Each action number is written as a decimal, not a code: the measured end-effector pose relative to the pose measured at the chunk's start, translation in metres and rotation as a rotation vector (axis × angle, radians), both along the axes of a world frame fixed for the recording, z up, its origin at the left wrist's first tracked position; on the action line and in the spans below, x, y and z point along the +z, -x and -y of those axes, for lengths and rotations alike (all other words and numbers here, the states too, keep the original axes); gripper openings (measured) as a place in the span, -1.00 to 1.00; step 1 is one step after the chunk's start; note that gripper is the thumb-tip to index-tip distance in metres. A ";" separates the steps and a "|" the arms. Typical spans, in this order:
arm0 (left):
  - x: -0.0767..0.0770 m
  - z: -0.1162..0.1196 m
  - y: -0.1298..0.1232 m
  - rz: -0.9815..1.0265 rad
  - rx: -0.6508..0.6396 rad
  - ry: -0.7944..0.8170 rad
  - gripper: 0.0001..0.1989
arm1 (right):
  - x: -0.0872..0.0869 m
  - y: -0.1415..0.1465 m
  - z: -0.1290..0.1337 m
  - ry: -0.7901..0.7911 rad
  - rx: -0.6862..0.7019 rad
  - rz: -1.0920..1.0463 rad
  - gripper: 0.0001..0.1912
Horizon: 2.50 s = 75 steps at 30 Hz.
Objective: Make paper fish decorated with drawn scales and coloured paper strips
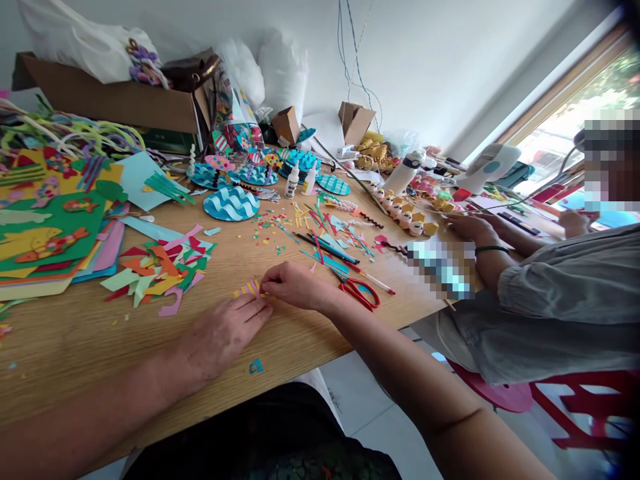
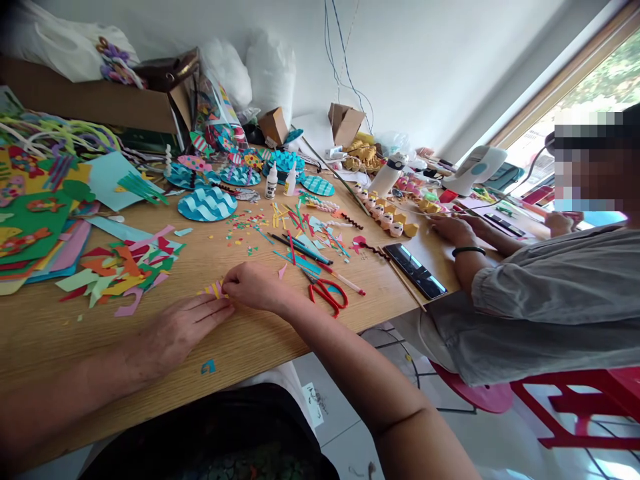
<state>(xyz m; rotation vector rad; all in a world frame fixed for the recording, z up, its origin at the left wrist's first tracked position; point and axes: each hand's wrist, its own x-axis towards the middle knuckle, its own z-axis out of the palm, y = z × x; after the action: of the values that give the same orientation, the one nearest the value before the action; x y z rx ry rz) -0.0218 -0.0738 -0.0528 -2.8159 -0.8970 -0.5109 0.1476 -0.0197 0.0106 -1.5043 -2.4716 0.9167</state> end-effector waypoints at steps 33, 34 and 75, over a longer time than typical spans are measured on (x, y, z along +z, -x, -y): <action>-0.008 0.008 0.000 -0.034 0.051 -0.115 -0.58 | -0.005 0.008 -0.023 -0.031 0.176 0.117 -0.70; -0.008 0.008 0.000 -0.030 0.055 -0.113 -0.57 | -0.005 0.008 -0.022 -0.031 0.191 0.127 -0.70; 0.024 -0.043 0.028 0.033 0.037 0.101 -0.59 | -0.021 -0.008 0.044 -0.261 0.065 0.108 -0.69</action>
<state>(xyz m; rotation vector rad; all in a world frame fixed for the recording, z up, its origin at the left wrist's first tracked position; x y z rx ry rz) -0.0499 -0.0309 -0.0291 -2.8826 -1.0072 -0.5226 0.1552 -0.0636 -0.0107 -1.4287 -2.6061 0.5067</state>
